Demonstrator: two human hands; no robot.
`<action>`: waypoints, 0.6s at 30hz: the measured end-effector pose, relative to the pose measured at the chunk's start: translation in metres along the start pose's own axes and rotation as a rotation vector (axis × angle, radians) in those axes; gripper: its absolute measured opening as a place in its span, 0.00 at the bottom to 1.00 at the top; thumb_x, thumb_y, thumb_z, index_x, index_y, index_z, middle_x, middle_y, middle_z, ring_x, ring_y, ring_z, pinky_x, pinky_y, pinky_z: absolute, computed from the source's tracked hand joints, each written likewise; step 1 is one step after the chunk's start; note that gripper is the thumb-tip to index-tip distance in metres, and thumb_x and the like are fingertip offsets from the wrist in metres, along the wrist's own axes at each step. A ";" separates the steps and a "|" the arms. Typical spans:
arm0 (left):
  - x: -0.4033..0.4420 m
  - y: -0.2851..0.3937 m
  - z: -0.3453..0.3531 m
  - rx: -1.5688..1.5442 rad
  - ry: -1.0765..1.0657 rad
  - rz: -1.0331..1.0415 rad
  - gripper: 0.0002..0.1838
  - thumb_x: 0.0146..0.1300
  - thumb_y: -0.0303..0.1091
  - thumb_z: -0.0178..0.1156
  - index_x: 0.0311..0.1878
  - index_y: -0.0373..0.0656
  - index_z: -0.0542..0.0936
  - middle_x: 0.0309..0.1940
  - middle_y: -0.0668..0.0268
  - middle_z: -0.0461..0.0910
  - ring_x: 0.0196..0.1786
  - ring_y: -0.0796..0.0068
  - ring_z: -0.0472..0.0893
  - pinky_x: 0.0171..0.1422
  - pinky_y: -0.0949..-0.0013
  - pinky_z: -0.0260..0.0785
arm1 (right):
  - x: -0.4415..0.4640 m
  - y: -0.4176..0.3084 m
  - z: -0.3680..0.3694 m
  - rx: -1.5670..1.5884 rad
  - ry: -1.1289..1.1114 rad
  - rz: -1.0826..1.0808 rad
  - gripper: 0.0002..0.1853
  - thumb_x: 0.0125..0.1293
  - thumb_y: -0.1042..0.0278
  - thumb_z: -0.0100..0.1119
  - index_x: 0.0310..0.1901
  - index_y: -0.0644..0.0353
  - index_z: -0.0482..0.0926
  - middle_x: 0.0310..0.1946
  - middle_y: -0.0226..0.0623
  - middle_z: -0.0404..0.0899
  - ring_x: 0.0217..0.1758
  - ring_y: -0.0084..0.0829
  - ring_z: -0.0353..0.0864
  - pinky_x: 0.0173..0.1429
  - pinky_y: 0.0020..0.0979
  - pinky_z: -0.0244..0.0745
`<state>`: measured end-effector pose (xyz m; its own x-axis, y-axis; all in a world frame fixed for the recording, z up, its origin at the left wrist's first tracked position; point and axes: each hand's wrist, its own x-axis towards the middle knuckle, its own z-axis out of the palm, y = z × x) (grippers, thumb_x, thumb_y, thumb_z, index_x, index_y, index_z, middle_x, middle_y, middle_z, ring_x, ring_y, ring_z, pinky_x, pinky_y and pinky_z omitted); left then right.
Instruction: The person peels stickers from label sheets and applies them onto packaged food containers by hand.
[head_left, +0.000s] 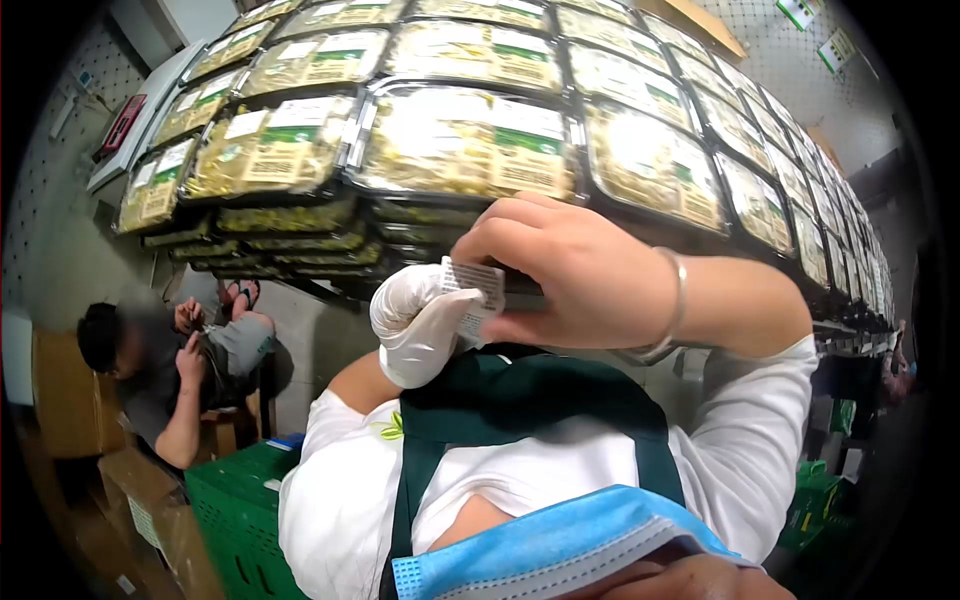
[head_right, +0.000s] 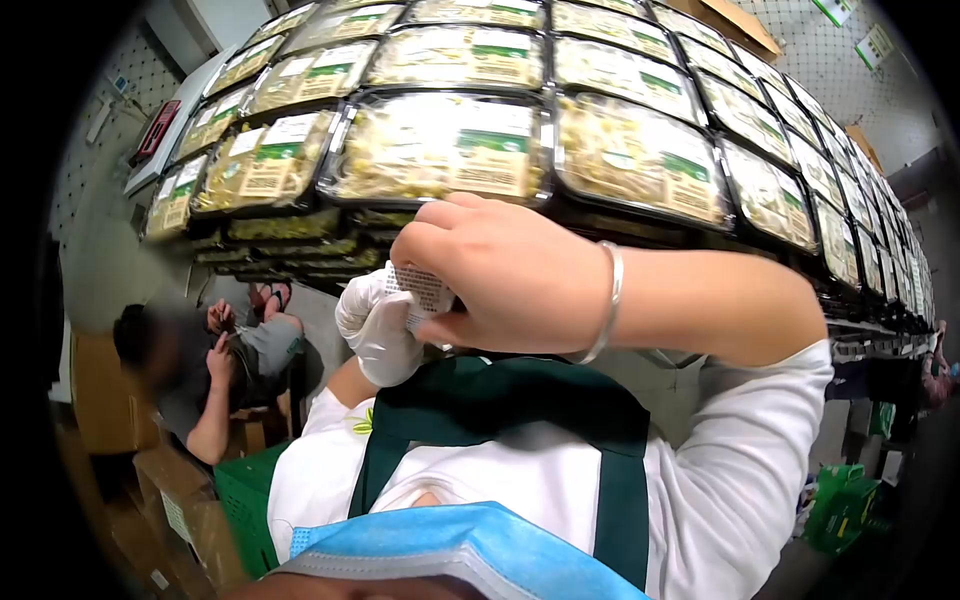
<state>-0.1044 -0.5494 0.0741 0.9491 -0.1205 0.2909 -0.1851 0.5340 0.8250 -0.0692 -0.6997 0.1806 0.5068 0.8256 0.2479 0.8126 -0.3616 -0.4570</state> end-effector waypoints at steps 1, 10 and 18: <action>-0.001 -0.010 0.024 -0.014 0.035 0.107 0.07 0.54 0.24 0.52 0.22 0.36 0.74 0.16 0.72 0.71 0.18 0.83 0.68 0.22 0.79 0.60 | -0.016 0.000 -0.002 0.054 0.030 0.024 0.16 0.42 0.72 0.64 0.34 0.60 0.71 0.31 0.37 0.72 0.33 0.37 0.71 0.36 0.30 0.68; -0.022 -0.041 0.114 0.116 0.007 -0.151 0.09 0.54 0.20 0.50 0.40 0.35 0.72 0.34 0.61 0.76 0.30 0.77 0.76 0.34 0.75 0.69 | -0.107 0.029 -0.059 0.066 0.280 0.097 0.12 0.48 0.80 0.56 0.36 0.61 0.69 0.25 0.35 0.73 0.29 0.26 0.74 0.34 0.24 0.70; -0.029 -0.045 0.098 0.301 -0.012 0.072 0.09 0.53 0.17 0.49 0.38 0.34 0.76 0.38 0.58 0.76 0.34 0.74 0.76 0.43 0.74 0.67 | -0.069 0.129 -0.075 -0.506 0.108 0.301 0.18 0.60 0.63 0.47 0.49 0.63 0.64 0.34 0.39 0.73 0.41 0.32 0.72 0.45 0.31 0.67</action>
<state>-0.1488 -0.6520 0.0754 0.9280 -0.1024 0.3582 -0.3206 0.2703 0.9078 0.0229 -0.8358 0.1688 0.7407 0.6158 0.2686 0.6516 -0.7559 -0.0639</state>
